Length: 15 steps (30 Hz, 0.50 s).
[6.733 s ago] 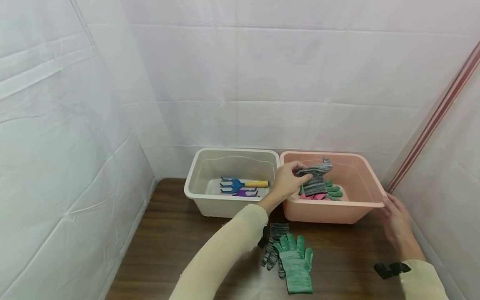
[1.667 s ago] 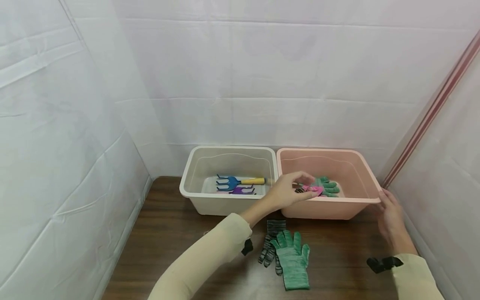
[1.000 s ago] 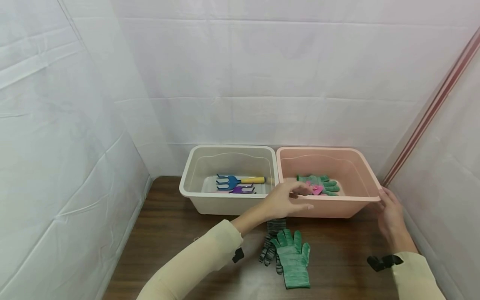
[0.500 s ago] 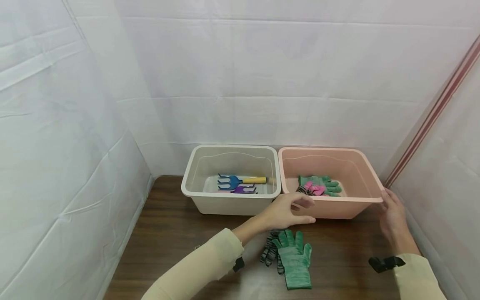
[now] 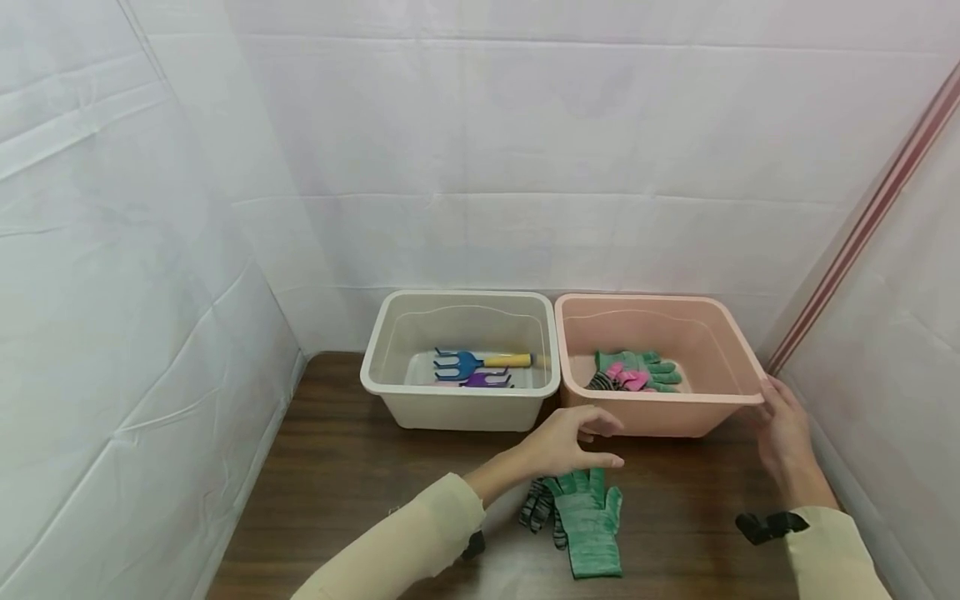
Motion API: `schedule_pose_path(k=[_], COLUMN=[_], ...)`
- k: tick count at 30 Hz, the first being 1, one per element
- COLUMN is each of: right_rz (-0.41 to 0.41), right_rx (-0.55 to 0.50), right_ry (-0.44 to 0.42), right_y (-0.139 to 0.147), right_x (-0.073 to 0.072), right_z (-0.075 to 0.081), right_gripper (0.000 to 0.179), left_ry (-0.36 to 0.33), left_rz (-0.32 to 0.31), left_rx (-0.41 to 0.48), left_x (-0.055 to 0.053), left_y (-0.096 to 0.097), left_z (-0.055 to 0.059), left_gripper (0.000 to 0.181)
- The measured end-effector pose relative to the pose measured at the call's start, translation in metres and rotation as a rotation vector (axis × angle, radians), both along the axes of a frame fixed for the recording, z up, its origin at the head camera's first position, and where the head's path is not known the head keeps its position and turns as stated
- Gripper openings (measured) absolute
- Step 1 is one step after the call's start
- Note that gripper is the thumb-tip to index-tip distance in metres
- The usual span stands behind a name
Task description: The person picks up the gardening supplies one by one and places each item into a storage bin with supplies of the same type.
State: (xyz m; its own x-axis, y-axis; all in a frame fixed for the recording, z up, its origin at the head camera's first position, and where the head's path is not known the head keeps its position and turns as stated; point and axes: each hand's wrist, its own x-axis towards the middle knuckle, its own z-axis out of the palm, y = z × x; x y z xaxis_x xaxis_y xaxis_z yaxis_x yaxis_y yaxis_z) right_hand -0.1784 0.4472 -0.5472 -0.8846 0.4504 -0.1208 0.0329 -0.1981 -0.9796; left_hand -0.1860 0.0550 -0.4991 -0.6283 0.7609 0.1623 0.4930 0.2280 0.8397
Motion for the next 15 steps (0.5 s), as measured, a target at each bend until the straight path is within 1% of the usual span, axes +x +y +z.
schedule_pose_path(k=[6,9,12,15], right_rz=[0.006,0.014,0.026,0.029], right_rx=[0.009,0.01,0.001,-0.004], right_ry=[-0.012,-0.01,0.009,0.015], right_y=[0.0,0.001,0.002,0.002], right_x=[-0.002,-0.002,-0.001,0.0], right_z=[0.001,0.001,0.001,0.0], right_gripper=[0.06,0.059,0.058,0.057], left_ry=[-0.036,-0.051,-0.043,-0.017], left_rz=[0.029,0.037,0.045,0.053], left_rx=[-0.023,-0.038,-0.062,-0.081], left_x=[0.003,0.005,0.008,0.01], left_y=[-0.003,-0.005,-0.008,-0.01], left_z=[-0.019,-0.027,-0.036,-0.044], left_gripper=[0.042,0.044,0.048,0.052])
